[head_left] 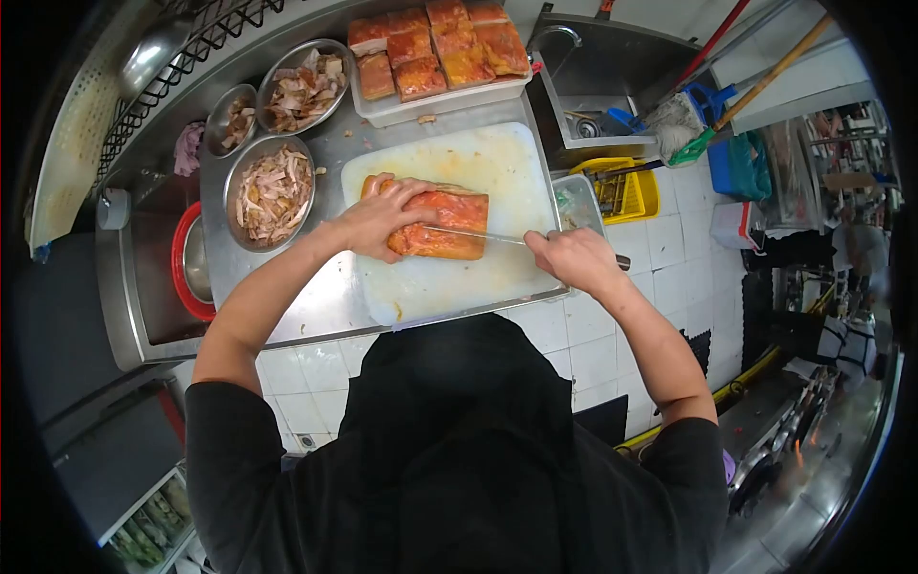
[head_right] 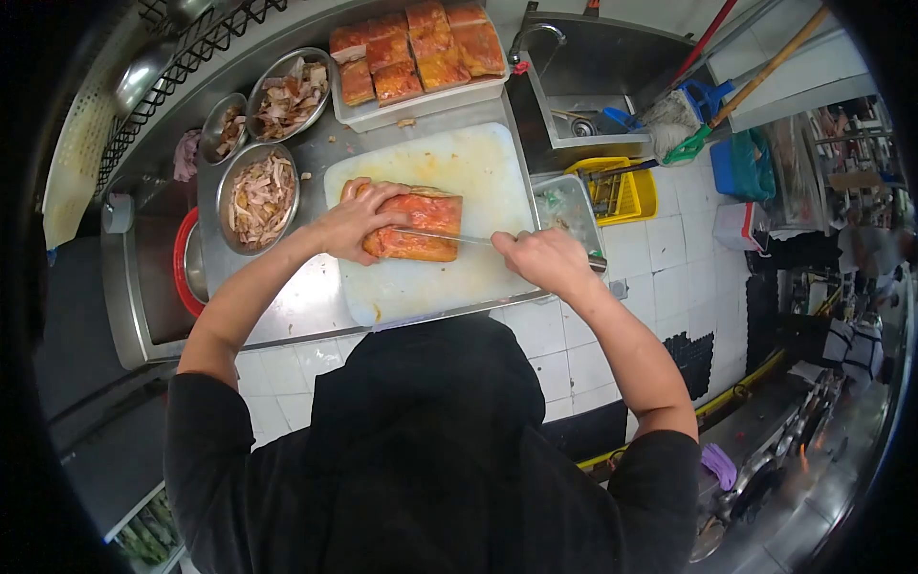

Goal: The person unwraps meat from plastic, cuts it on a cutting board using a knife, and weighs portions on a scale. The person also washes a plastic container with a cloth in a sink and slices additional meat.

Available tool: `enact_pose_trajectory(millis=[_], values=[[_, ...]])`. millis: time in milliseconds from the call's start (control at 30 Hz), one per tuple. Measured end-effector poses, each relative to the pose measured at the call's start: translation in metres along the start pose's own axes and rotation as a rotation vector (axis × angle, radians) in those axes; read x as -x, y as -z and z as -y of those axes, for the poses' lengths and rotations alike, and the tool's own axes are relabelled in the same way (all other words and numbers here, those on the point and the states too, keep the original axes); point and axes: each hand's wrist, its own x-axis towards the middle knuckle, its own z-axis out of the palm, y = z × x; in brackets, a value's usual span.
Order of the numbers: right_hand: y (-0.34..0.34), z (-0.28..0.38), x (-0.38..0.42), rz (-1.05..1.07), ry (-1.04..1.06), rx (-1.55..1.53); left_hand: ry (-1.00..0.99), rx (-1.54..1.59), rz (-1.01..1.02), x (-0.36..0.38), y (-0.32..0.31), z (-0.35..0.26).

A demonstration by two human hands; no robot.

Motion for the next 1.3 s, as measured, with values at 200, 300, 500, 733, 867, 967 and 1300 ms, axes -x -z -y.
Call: enact_pose_trajectory(millis=[200,300,500,733,867,967,1300], values=[[0.017,-0.018,-0.020,0.095,0.066,0.044,0.001,-0.055,0.008,0.000,-0.001,-0.001],[0.013,-0.022,-0.023,0.142,0.064,0.021,0.007,-0.063,0.014,-0.001,0.000,-0.001],[0.000,-0.024,-0.024,0.199,0.035,-0.036,0.026,-0.055,0.008,-0.001,-0.001,-0.001],[-0.023,-0.019,-0.002,0.087,-0.075,-0.141,0.111,-0.001,-0.169,-0.003,-0.015,-0.008],[-0.047,0.041,0.022,-0.057,-0.375,-0.422,0.414,-0.006,-0.239,-0.010,-0.036,-0.054],[-0.028,0.089,0.015,-0.058,-0.537,-0.495,0.534,0.011,-0.241,-0.023,-0.042,-0.084],[0.005,0.133,-0.012,0.206,-0.590,-0.464,0.647,-0.055,-0.056,-0.041,-0.023,-0.095]])
